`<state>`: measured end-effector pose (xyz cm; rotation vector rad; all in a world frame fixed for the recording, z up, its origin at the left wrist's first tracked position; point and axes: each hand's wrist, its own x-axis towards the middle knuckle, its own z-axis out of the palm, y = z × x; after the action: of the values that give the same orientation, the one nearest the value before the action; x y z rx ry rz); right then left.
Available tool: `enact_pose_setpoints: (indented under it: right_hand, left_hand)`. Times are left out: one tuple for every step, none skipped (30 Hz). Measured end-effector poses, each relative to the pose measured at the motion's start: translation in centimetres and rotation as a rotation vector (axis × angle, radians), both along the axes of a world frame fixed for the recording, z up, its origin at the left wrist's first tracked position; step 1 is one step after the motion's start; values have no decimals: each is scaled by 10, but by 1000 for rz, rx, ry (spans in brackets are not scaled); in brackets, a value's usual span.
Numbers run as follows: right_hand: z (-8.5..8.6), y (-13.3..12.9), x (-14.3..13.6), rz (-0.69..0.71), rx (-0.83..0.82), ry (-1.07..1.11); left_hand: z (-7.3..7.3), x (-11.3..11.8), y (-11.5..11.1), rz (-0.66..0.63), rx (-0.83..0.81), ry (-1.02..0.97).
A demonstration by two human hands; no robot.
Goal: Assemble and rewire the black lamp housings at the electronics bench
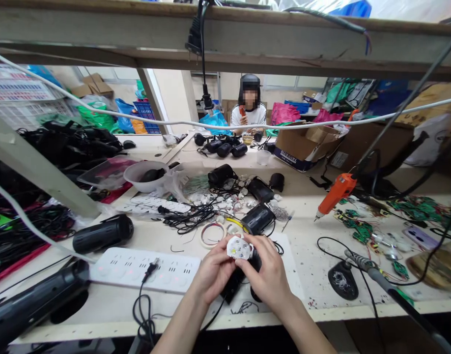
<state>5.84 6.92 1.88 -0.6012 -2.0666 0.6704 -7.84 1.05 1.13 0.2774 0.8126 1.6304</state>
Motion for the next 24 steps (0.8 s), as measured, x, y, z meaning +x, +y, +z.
enact_pose_setpoints:
  right_hand:
    - [1,-1,0,-1,3,10]
    - [2,-2,1,-2,5,21]
    - [3,-3,1,-1,6,32]
    - [4,-4,1,1,3,39]
    - [6,-5,2,3,-3,43]
    - [7,-6,2,6,-11,43]
    - [8,-7,2,8,-18,43]
    - [8,-8,1,9,-25,43]
    - [8,-8,1,9,-31,43]
    - [8,-9,1,7,-35,45]
    - [7,-9,0,4,-37,48]
    - [6,-9,0,0,-39,51]
    - [5,-9,-1,-4,-43,53]
    - [4,-8,-1,-7,-49,53]
    - [3,-8,-1,-7,-60,52]
    - [3,-6,-1,-5,-77,48]
    - [2,-5,0,-4,-100,43]
    - [0,-3,2,-5,-126,37]
    - [-1,0,5,-13,-151,29]
    - [-3,3,9,-27,-173,23]
    - [-5,6,13,-48,-189,16]
    - [-8,10,18,-74,-202,10]
    - [-11,13,24,-101,-212,4]
    - [-14,16,31,-125,-220,-4]
  left_hand:
    - [0,0,0,-5,3,9]
    - [0,0,-1,-10,4,21]
    - [1,0,-1,-15,4,33]
    - [1,0,-2,-18,2,46]
    - [1,0,-3,-20,0,58]
    - [1,0,-3,-22,-4,68]
    - [1,0,-4,-23,-7,74]
    - [1,0,-5,-23,-9,78]
    - [0,0,-6,-23,-11,81]
    - [0,-1,-6,-24,-15,85]
    - [0,-1,-7,-23,-19,92]
    - [0,-1,-8,-23,-26,104]
    - [1,-1,-8,-22,-34,119]
    - [2,-1,-9,-22,-42,138]
    - [3,-1,-9,-24,-49,160]
    - [4,0,-9,-28,-54,186]
    - [5,0,-9,-37,-57,217]
    - [6,0,-10,-47,-58,252]
    - [6,0,-10,-55,-58,295]
    - [6,1,-10,-56,-63,345]
    - [5,1,-10,-49,-71,403]
    - [4,1,-10,-36,-85,468]
    - [3,2,-10,-22,-105,539]
    - [3,3,-10,-11,-131,618]
